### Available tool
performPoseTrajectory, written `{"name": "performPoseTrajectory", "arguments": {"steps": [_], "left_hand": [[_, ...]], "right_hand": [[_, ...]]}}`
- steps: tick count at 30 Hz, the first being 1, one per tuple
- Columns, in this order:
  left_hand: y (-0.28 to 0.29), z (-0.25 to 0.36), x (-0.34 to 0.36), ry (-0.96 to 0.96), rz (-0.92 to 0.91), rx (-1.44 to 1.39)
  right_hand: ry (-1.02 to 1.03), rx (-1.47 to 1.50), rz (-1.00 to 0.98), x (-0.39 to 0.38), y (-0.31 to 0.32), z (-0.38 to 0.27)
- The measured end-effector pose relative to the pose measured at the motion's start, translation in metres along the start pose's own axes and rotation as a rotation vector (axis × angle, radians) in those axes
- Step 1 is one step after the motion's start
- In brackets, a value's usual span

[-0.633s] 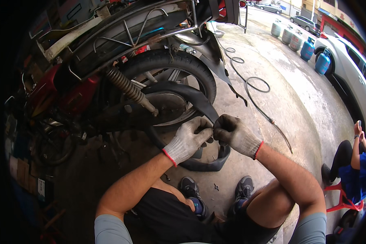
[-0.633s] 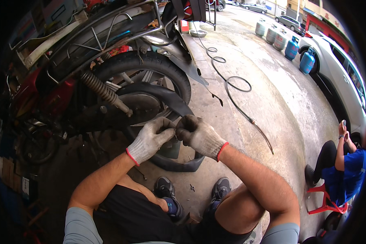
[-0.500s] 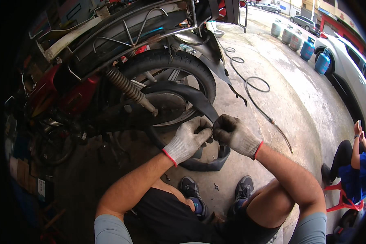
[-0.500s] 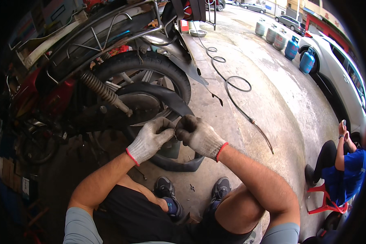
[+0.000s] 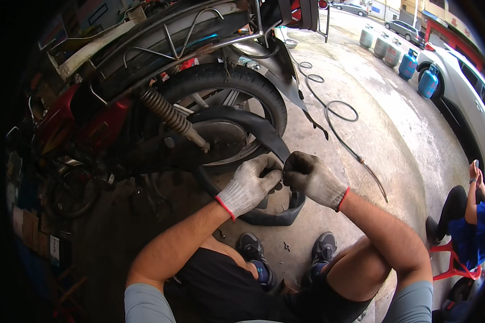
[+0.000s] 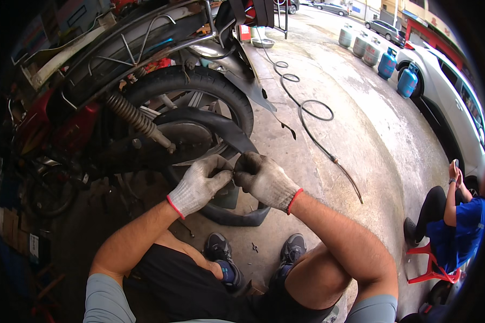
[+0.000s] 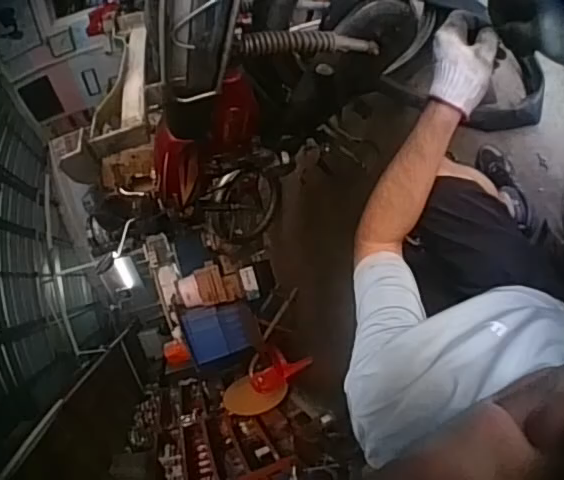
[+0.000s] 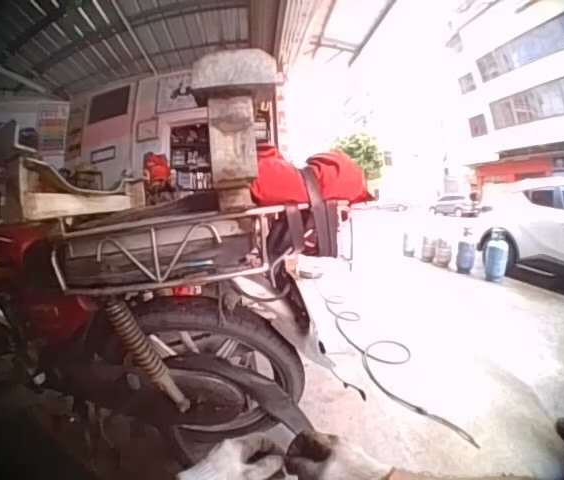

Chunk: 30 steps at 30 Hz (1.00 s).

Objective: Repair a puncture in a motorcycle inner tube by applying a patch and tightening the valve.

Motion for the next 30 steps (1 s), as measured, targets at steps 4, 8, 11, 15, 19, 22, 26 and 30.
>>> {"name": "performPoseTrajectory", "arguments": {"steps": [4,8,11,15,19,22,26,30], "left_hand": [[0.000,0.004,-0.001,0.000,-0.014,-0.018],[0.000,0.004,0.000,0.007,-0.018,-0.054],[0.000,0.001,0.000,-0.023,0.013,-0.062],[0.001,-0.001,0.000,-0.050,0.028,-0.050],[-0.001,0.000,-0.001,-0.026,-0.004,-0.017],[0.000,0.004,-0.002,-0.014,-0.031,-0.047],[0.004,0.011,-0.004,-0.031,-0.027,-0.136],[0.007,0.011,-0.004,-0.022,-0.031,-0.186]], "right_hand": [[-0.051,0.122,0.000,-0.001,0.000,-0.002],[-0.084,0.234,-0.009,-0.001,0.001,-0.003],[-0.054,0.197,0.009,-0.002,-0.001,-0.001],[-0.024,0.034,0.015,-0.003,0.000,-0.004],[-0.010,0.037,0.014,0.000,0.000,0.004],[-0.021,0.152,0.000,-0.001,-0.002,-0.001],[-0.051,0.275,0.027,-0.003,-0.001,-0.009],[-0.021,0.331,0.029,-0.001,0.003,-0.008]]}}
Point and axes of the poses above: each hand's wrist, its own x-axis towards the middle knuckle, its own y-axis out of the back of the hand, z = x × y, the point moved 4 cm from there along x, towards the middle knuckle, and after that the axes turned 1 degree about -z, right-handed, at the moved point
